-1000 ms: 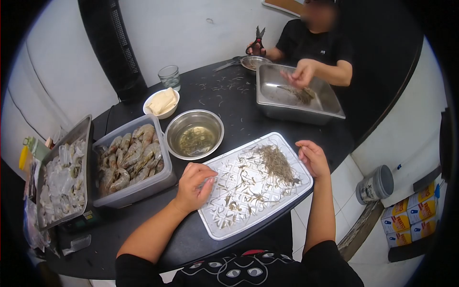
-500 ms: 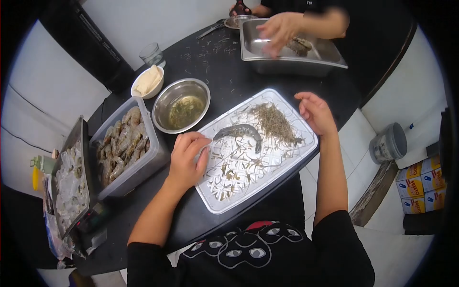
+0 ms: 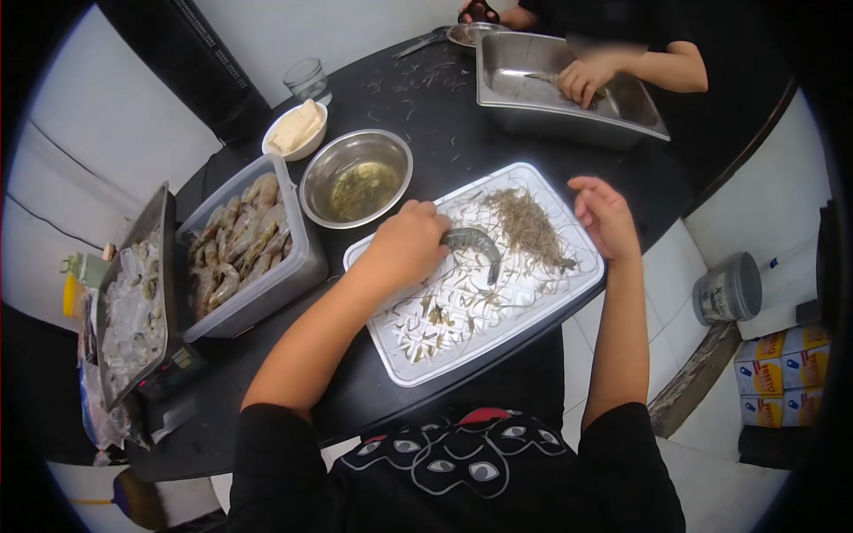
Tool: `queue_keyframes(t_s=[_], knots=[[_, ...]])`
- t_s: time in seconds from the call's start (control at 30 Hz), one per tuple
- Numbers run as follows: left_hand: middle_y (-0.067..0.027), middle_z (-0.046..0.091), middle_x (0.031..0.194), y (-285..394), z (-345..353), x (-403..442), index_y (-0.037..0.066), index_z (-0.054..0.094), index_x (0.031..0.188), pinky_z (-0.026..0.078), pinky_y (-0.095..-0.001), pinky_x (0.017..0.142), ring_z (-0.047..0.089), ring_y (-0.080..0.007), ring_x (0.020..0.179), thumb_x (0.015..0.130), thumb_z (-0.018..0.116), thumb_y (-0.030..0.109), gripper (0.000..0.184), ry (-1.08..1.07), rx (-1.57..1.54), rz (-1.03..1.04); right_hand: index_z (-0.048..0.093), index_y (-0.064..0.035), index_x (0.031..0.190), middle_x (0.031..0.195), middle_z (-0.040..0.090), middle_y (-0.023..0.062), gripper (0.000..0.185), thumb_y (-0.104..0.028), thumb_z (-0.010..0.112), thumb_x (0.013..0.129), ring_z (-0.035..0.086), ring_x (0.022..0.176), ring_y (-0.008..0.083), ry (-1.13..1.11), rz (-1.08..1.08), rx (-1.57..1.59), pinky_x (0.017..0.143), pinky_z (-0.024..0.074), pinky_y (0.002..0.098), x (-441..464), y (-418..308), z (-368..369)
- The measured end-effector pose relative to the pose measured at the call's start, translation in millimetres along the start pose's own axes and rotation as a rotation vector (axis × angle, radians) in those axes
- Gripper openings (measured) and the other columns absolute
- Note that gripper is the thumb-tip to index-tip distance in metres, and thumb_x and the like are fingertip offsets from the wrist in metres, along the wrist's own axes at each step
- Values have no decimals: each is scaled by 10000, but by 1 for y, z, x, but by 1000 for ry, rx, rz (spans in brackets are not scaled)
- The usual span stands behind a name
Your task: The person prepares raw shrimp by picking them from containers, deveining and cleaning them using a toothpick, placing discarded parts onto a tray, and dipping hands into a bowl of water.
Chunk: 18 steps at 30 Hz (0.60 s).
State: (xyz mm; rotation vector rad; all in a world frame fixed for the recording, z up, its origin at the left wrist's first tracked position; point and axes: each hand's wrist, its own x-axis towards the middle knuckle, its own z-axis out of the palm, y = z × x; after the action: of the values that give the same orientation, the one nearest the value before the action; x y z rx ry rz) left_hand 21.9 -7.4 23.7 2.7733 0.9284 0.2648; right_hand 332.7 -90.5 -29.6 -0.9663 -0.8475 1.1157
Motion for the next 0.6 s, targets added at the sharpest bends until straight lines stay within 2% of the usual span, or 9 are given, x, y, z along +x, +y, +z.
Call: queue_keyframes(t_s=[0.2,0.3,0.33,0.43,0.5,0.6], knots=[[-143,604,905,4,-1,7,22,628,916,465,-398,803,557,-292,960,732,707,142,233,-54,-134,-10,588,37,1104,710,550,22,207,-41,509,929,444,600,61,-6,0,32,555,370,172,0,-1,1],[-133,612,882,5,0,-1,16,586,925,464,-370,747,579,-282,851,748,708,122,240,30,-312,57,602,25,1092,709,554,16,205,-47,511,923,445,605,58,-15,-16,43,561,369,174,0,-1,2],[-122,609,869,7,-1,-4,17,568,930,461,-356,727,580,-262,817,759,704,116,240,3,-375,13,609,19,1086,709,557,13,204,-50,512,920,445,608,56,-18,-25,46,564,367,175,-1,-2,3],[-81,596,831,14,-6,-12,27,517,947,446,-316,671,574,-194,738,795,692,101,243,-43,-544,-81,635,-8,1057,707,563,-6,205,-62,511,904,446,617,45,63,-50,-382,572,355,174,-17,-22,20],[-45,581,809,15,-6,-18,42,489,962,433,-291,641,556,-138,715,822,681,98,244,-37,-638,-116,641,-25,1038,701,537,-44,201,-75,504,900,436,628,26,-13,-111,-461,571,338,170,-37,-37,44],[-27,574,860,15,-1,-22,57,460,996,449,-263,672,565,-88,799,855,649,75,237,4,-755,-85,631,-42,1069,672,432,-83,204,-77,536,892,379,604,13,-129,-84,-453,541,302,179,-58,-38,78]])
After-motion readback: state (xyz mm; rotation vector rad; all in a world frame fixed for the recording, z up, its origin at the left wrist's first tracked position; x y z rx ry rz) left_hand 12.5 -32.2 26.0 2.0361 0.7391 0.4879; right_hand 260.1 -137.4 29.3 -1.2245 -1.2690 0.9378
